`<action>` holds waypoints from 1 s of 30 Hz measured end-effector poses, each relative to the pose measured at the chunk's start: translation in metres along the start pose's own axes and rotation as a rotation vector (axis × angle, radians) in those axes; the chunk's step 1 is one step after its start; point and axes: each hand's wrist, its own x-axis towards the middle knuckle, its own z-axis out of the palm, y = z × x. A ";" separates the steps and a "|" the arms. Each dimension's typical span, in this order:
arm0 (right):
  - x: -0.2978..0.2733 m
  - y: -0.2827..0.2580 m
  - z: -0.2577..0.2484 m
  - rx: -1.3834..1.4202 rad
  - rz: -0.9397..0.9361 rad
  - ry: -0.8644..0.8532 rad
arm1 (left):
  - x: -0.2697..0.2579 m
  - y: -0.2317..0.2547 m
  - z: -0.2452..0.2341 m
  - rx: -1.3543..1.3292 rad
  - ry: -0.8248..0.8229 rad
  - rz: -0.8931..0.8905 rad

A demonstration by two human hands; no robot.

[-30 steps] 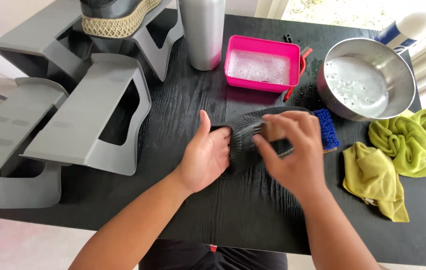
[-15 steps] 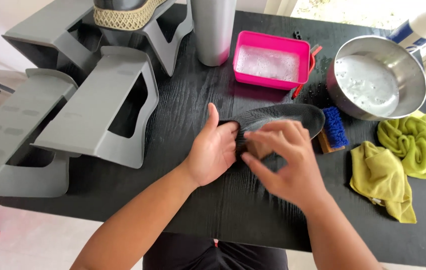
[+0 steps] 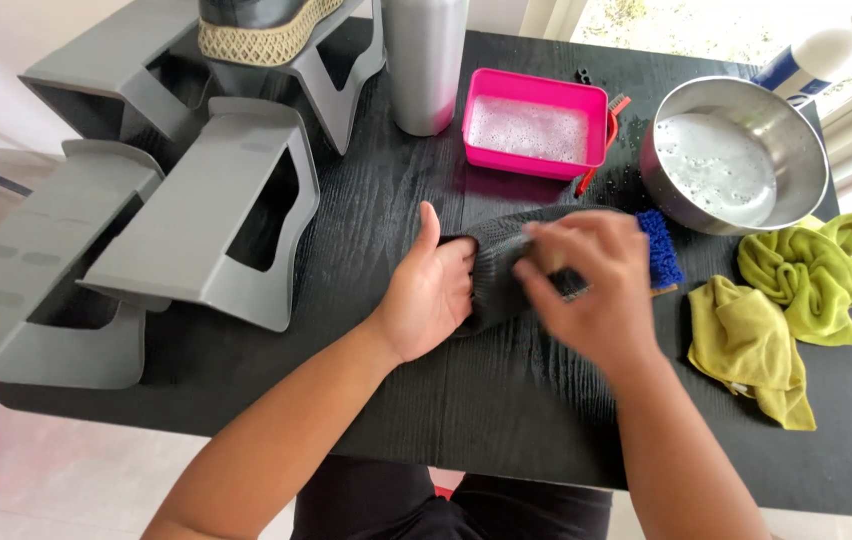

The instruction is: Scrubbing a black sneaker with a brush and soapy water, then wiping it with a cloth.

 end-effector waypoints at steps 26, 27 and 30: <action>0.003 -0.023 0.006 0.284 0.049 0.138 | 0.013 -0.016 -0.028 0.063 0.017 -0.016; 0.009 -0.037 0.007 0.434 -0.002 0.127 | 0.025 -0.025 -0.053 0.086 -0.001 -0.007; 0.000 -0.026 0.026 0.302 0.015 0.093 | -0.004 0.004 -0.002 0.062 -0.022 -0.007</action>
